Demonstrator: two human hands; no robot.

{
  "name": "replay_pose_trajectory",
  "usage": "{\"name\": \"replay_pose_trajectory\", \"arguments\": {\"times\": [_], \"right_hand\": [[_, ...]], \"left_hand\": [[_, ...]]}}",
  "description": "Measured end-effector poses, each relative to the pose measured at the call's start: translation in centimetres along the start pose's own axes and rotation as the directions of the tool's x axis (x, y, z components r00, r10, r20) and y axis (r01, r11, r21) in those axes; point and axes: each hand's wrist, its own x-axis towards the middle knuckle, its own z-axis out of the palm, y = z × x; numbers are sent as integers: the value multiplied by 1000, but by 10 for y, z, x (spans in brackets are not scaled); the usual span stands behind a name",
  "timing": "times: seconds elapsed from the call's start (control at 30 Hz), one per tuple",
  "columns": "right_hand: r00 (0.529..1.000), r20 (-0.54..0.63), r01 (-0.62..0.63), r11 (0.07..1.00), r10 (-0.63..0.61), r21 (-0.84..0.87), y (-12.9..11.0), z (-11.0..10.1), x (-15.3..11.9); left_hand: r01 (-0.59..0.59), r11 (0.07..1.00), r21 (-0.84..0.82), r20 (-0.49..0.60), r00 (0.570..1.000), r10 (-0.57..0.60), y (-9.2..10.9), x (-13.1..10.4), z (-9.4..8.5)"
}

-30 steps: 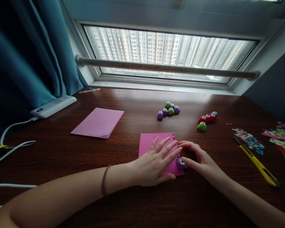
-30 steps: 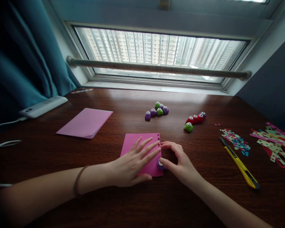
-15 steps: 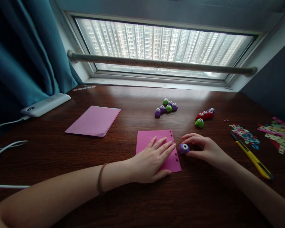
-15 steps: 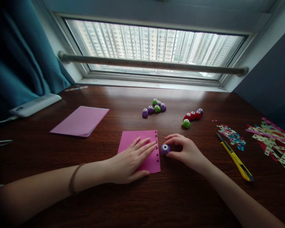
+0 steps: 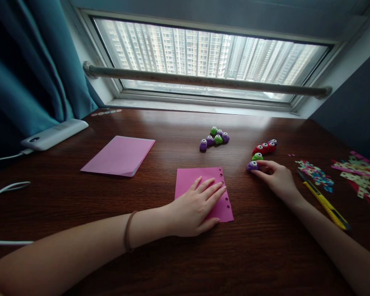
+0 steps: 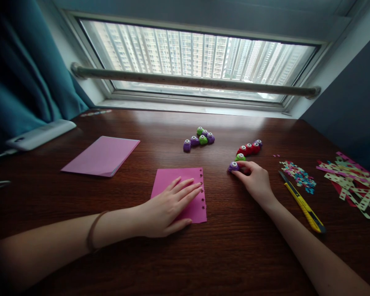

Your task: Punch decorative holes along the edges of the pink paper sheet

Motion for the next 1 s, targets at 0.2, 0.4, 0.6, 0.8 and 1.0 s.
{"name": "replay_pose_trajectory", "arguments": {"times": [0.2, 0.4, 0.6, 0.8, 1.0], "right_hand": [[972, -128, 189, 980, -196, -70, -18, 2, -13], [744, 496, 329, 892, -448, 311, -53, 3, -37], [734, 455, 435, 864, -503, 253, -53, 14, -47], [729, 463, 447, 863, -504, 235, -55, 16, -50], [732, 470, 428, 869, -494, 247, -57, 12, -47]], "left_hand": [[-7, 999, 36, -44, 999, 9, 1, -1, 0], [-16, 999, 40, -57, 998, 18, 2, -1, 0], [-10, 999, 51, -43, 999, 12, 2, -1, -1], [-5, 998, 57, -32, 999, 7, 3, 0, -2], [0, 997, 79, -3, 1000, 0, 3, 0, -2]]}}
